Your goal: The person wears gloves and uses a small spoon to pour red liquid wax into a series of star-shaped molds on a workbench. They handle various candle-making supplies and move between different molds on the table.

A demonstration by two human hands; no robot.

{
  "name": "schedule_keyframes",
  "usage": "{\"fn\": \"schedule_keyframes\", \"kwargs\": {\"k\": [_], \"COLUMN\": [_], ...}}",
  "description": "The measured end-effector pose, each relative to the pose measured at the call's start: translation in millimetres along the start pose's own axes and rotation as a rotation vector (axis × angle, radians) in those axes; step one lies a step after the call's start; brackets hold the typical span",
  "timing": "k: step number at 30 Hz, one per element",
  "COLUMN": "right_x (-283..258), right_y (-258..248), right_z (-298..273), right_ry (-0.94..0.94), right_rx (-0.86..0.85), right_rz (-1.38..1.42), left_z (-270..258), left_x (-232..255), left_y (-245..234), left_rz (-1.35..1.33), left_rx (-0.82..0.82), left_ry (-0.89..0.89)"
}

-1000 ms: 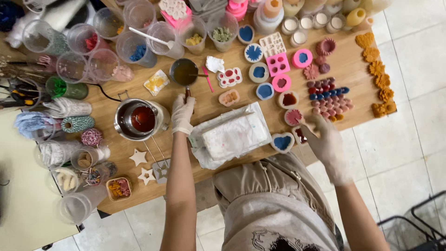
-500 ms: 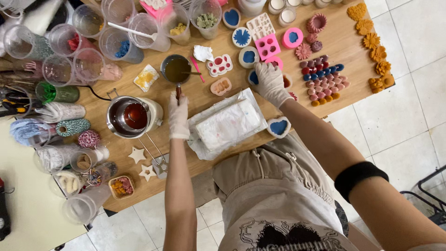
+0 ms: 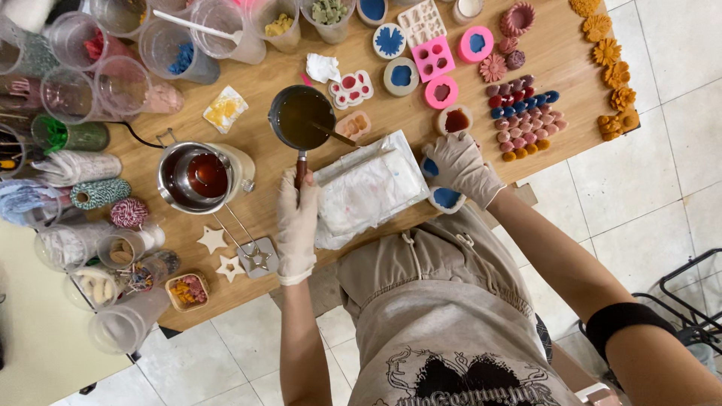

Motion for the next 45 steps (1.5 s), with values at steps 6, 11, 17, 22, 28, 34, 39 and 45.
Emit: {"fn": "schedule_keyframes", "kwargs": {"k": [6, 11, 17, 22, 28, 34, 39, 45], "right_x": [8.0, 69.5, 77.2, 79.8, 60.6, 35.1, 30.3, 43.6], "right_y": [-21.0, -44.1, -51.4, -36.7, -35.9, -28.3, -17.4, -14.6], "right_z": [-2.2, 46.9, 134.2, 148.3, 100.0, 64.7, 60.9, 64.8], "right_ry": [-0.060, 0.151, 0.055, 0.043, -0.049, -0.124, -0.144, -0.126], "right_rx": [0.055, 0.096, 0.254, 0.289, 0.218, 0.088, -0.037, -0.105], "right_rz": [0.183, 0.465, 0.202, 0.077, 0.031, 0.049, -0.009, 0.108], "left_z": [-23.1, -48.9, -81.7, -94.3, -87.5, -76.7, -75.9, -80.4], "left_x": [4.8, 15.3, 26.6, 24.2, 17.2, 0.0, 5.0, -1.5], "left_y": [10.6, 14.2, 17.1, 9.5, 2.0, 1.5, 3.9, 6.6], "left_rz": [0.076, 0.112, 0.131, 0.193, 0.196, 0.052, 0.116, 0.067], "left_rx": [0.001, 0.014, 0.054, 0.162, 0.188, 0.157, 0.168, 0.147], "left_ry": [0.079, 0.075, -0.040, -0.084, 0.048, -0.026, 0.027, -0.047]}}
Point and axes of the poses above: each hand's wrist, its own z-axis towards the middle knuckle, its own y-axis out of the palm, x = y × z, the point moved 8 cm from there along z, towards the middle knuckle, and after that the axes turned 8 degrees about -y, right-handed, at the moved point
